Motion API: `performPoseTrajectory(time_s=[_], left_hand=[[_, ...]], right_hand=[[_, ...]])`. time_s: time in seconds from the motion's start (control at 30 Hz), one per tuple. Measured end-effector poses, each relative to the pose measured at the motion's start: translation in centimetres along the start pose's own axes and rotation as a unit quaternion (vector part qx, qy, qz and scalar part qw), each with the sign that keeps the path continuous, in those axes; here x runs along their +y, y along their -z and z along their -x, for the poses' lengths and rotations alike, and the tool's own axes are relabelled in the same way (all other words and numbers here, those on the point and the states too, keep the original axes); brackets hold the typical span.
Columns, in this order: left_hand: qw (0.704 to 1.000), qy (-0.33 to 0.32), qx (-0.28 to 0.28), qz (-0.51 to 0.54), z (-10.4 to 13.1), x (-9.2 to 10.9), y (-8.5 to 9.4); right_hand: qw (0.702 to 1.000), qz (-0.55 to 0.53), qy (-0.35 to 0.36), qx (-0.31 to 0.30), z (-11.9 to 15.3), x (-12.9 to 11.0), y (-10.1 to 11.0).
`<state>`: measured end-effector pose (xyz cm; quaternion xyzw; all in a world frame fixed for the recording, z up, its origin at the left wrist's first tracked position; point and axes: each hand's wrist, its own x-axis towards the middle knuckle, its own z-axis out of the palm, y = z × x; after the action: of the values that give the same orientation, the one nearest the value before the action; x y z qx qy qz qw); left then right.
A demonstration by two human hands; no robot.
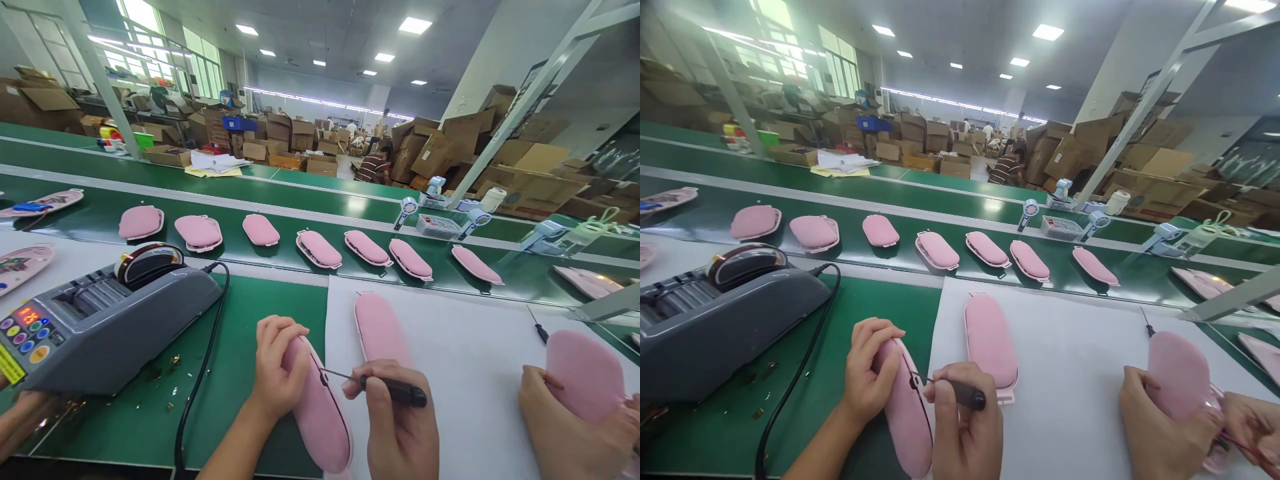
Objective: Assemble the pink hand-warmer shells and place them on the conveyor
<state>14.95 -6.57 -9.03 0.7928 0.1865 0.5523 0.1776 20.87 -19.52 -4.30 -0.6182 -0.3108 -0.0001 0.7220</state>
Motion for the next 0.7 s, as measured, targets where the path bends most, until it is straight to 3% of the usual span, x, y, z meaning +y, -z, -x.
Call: performPoseTrajectory(time_s=[0.27, 0.4, 0.7], left_hand=[[1.0, 0.018, 0.011, -0.007, -0.1, 0.3, 0.1], [0.999, 0.037, 0.012, 0.0, -0.2, 0.4, 0.1], [0.998, 0.047, 0.031, -0.027, -0.1, 0.6, -0.1]], right_hand=[[0.993, -0.039, 0.107, 0.012, 1.2, 1.3, -1.2], [0.988, -0.02, 0.144, 0.053, 1.9, 2.0, -1.3], [0.995, -0.006, 0.058, 0.082, 1.5, 1.3, -0.8]])
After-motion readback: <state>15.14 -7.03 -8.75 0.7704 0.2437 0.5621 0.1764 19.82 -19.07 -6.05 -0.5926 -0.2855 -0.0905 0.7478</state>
